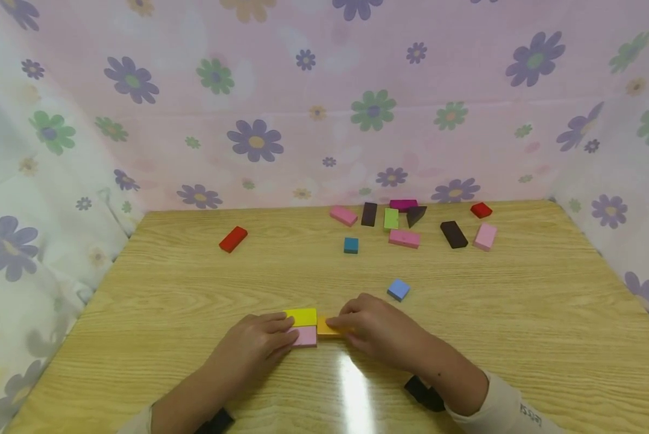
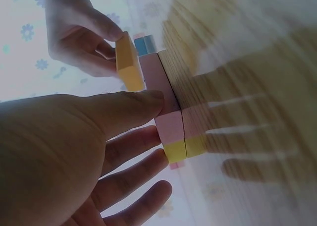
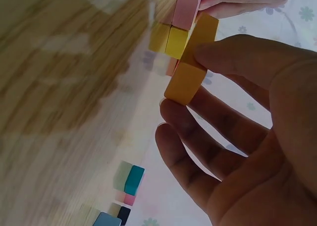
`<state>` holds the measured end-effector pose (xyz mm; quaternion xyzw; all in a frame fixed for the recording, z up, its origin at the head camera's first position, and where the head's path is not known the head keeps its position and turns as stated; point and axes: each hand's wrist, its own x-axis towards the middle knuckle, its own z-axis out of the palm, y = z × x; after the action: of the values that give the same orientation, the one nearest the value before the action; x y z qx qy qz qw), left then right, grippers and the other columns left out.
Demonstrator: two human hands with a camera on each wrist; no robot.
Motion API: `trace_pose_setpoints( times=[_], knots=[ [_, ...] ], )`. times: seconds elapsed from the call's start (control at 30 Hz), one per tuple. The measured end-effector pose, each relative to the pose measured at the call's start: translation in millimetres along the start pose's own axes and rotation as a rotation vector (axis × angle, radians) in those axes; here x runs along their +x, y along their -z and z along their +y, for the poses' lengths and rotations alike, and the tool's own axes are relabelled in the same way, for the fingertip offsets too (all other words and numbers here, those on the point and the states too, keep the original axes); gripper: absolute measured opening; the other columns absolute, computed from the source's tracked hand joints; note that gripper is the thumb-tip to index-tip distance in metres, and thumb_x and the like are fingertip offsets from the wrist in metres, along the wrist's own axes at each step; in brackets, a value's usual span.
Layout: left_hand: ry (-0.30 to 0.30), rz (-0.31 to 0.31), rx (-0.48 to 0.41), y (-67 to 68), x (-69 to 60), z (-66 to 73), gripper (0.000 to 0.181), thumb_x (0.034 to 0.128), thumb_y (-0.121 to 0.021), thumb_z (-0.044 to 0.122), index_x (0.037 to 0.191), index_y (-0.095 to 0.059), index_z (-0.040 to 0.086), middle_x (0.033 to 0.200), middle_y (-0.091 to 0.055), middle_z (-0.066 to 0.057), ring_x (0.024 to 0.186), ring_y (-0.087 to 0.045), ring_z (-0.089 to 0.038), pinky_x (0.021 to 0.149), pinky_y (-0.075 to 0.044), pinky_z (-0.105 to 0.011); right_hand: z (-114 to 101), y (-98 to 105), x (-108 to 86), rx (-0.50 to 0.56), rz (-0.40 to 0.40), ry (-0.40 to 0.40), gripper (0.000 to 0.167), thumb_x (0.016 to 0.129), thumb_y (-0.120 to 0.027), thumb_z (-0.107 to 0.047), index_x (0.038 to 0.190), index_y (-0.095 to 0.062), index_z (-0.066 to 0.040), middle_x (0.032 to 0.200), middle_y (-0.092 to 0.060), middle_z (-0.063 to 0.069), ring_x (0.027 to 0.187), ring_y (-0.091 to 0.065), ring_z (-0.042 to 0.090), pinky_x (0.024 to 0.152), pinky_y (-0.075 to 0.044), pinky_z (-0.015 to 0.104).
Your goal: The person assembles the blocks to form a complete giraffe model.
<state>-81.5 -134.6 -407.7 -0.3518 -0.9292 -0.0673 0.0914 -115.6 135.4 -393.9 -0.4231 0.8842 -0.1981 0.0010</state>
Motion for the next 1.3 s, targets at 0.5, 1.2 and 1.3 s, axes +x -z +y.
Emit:
trace_pose_setpoints(
  times=[0.5,1.2,1.3],
  knots=[
    [0.000,0.025,0.003,-0.4,-0.4,-0.1,0.018,0.0885,-0.076,0.023,0.106,-0.080,0.021,0.114,-0.076,0.002,0.110,-0.070,-0.017,0.086,-0.058,-0.035,-0.6,-5.4,0.7,-0.007,-0.085,-0.027,0.034,0.089,-0.074,-0.007,0.121,-0.075,-0.021,0.107,-0.071,-0.004,0.100,-0.064,0.013,0.083,-0.058,0.028],
    [-0.010,0.058,-0.022,1.6,0.0,0.6,0.018,0.0871,-0.077,0.021,0.105,-0.080,0.019,0.113,-0.076,-0.001,0.109,-0.071,-0.019,0.085,-0.058,-0.037,-3.1,-5.6,1.8,-0.029,-0.073,-0.016,0.037,0.086,-0.077,-0.005,0.120,-0.075,-0.020,0.108,-0.071,-0.004,0.102,-0.064,0.015,0.083,-0.057,0.027],
    [-0.011,0.062,-0.022,1.6,-0.3,0.6,0.018,0.0870,-0.077,0.021,0.105,-0.080,0.019,0.113,-0.076,-0.001,0.109,-0.071,-0.019,0.085,-0.058,-0.037,-2.3,-5.7,1.9,-0.032,-0.072,-0.007,0.037,0.085,-0.077,-0.005,0.120,-0.075,-0.020,0.108,-0.072,-0.004,0.101,-0.064,0.015,0.083,-0.057,0.027]
  ],
)
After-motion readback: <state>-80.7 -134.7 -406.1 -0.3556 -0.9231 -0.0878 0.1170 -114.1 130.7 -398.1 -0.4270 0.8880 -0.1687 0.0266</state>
